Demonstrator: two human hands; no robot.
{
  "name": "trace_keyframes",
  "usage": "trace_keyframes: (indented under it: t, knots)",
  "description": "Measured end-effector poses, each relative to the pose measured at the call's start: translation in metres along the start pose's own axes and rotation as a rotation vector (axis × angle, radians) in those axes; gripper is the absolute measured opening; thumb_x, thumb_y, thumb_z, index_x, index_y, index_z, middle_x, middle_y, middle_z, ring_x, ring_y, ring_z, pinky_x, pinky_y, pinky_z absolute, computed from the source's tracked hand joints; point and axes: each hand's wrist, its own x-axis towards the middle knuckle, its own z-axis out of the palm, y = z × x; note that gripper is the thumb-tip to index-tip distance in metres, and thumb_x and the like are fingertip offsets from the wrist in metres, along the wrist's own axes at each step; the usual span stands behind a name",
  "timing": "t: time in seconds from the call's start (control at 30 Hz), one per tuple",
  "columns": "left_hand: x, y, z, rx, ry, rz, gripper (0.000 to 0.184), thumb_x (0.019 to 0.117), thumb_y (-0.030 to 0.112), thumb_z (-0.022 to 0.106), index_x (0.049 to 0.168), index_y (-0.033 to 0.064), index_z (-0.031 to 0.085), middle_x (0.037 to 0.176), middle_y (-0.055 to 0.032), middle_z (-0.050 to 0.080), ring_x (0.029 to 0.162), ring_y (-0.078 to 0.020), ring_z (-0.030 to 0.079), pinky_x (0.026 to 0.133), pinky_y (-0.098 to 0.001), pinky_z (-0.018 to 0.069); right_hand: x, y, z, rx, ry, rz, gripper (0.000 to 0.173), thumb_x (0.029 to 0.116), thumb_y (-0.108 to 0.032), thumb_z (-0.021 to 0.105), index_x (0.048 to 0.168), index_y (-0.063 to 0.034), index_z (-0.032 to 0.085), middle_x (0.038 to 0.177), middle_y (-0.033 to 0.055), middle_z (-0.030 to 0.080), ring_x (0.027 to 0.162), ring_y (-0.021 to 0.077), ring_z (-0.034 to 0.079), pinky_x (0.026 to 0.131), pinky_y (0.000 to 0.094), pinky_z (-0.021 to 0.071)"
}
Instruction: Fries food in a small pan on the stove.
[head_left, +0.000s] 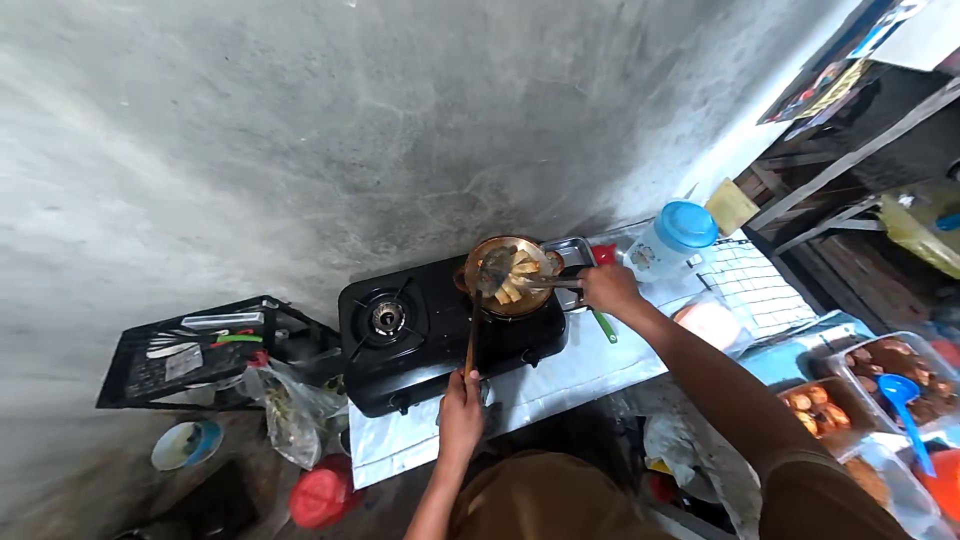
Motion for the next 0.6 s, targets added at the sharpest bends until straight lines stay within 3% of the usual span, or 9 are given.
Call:
trace_keyframes:
  t: [0.13,0.4,0.6]
  knots:
    - [0.0,-0.001,0.001,0.016,0.001,0.006,0.037,0.109,0.039,0.043,0.121,0.0098,0.062,0.073,-0.0027,0.057,0.063,-0.0179,0.058,0.063,-0.0416,0.0519,0.003,0.002,-0.011,0.074,-0.062,0.051,0.025,0.098,-0.034,0.061,0.1,-0.0151,0.077,0.097,0.0156,0.074,0.097,0.0389,0.07,0.078,0.0655,0.0518]
    - [-0.001,-0.002,0.0,-0.002,0.007,0.0,0.036,0.1091,0.038,0.043,0.12,0.0091,0.062,0.072,-0.0023,0.056,0.061,-0.0169,0.057,0.061,-0.0397,0.0515,-0.007,0.01,-0.023,0.098,-0.026,0.083,0.026,0.0997,-0.033,0.061,0.112,-0.0163,0.076,0.103,0.0175,0.074,0.099,0.0408,0.069,0.08,0.0668,0.0516]
    - [-0.003,0.0,0.001,0.002,0.005,0.003,0.038,0.1088,0.04,0.043,0.122,0.0109,0.062,0.072,-0.0015,0.056,0.06,-0.0164,0.056,0.06,-0.0393,0.0511,0.015,0.028,-0.013,0.177,-0.101,0.075,0.026,0.1004,-0.033,0.059,0.098,-0.015,0.077,0.096,0.0156,0.073,0.096,0.0388,0.069,0.077,0.0666,0.0499]
